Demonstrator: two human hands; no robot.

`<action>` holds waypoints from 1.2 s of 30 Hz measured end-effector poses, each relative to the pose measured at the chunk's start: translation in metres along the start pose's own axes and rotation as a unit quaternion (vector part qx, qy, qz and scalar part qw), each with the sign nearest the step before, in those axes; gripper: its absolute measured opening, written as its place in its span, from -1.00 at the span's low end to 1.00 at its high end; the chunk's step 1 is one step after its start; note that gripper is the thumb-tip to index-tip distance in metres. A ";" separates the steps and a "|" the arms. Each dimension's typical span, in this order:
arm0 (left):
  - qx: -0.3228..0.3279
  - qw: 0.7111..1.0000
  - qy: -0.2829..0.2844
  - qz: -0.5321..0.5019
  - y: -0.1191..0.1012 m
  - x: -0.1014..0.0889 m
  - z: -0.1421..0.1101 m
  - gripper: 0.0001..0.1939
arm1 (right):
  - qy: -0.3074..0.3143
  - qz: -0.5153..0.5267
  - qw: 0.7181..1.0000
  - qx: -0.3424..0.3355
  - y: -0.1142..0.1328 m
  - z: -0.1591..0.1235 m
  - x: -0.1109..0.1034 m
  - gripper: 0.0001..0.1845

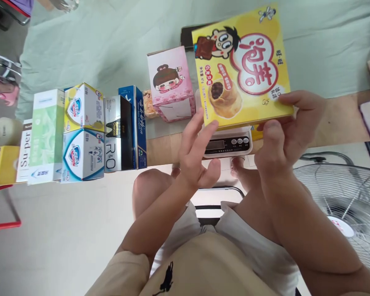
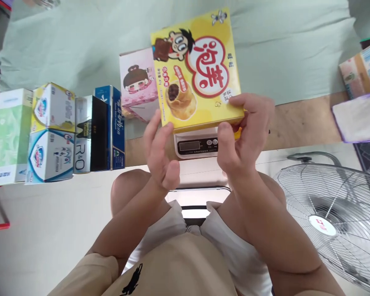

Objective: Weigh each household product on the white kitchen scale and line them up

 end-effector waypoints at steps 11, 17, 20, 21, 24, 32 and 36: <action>-0.015 0.998 0.026 -0.054 0.002 -0.007 0.004 -0.50 | 0.024 -0.070 0.997 0.005 0.000 0.003 -0.011 -0.66; -0.086 0.994 0.006 -0.073 0.010 -0.026 -0.006 -0.47 | 0.044 -0.120 0.991 0.030 -0.004 0.009 -0.010 -0.59; -0.105 0.991 0.012 -0.076 0.013 -0.028 -0.010 -0.45 | 0.042 -0.110 0.992 0.034 -0.009 0.010 -0.011 -0.64; -0.107 0.991 0.017 -0.075 0.013 -0.028 -0.010 -0.46 | 0.042 -0.105 0.993 0.032 -0.010 0.010 -0.011 -0.65; -0.120 0.990 0.024 -0.072 0.013 -0.028 -0.011 -0.48 | 0.039 -0.095 0.994 0.031 -0.011 0.010 -0.010 -0.68; -0.127 0.988 0.035 -0.075 0.018 -0.028 -0.013 -0.35 | 0.020 -0.080 0.996 0.018 -0.007 0.009 -0.010 -0.68; -0.085 0.987 0.089 -0.100 0.016 -0.023 -0.006 -0.28 | 0.046 -0.057 0.997 -0.016 -0.003 0.008 -0.011 -0.59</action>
Point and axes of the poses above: each hand's wrist, its own z-axis towards the middle knuckle, its own x-axis out of the palm, y = z × x, the point moved 1 cm from there along z, towards the middle knuckle, and after that the axes turned 15 degrees about -z, right-handed, at the moved point
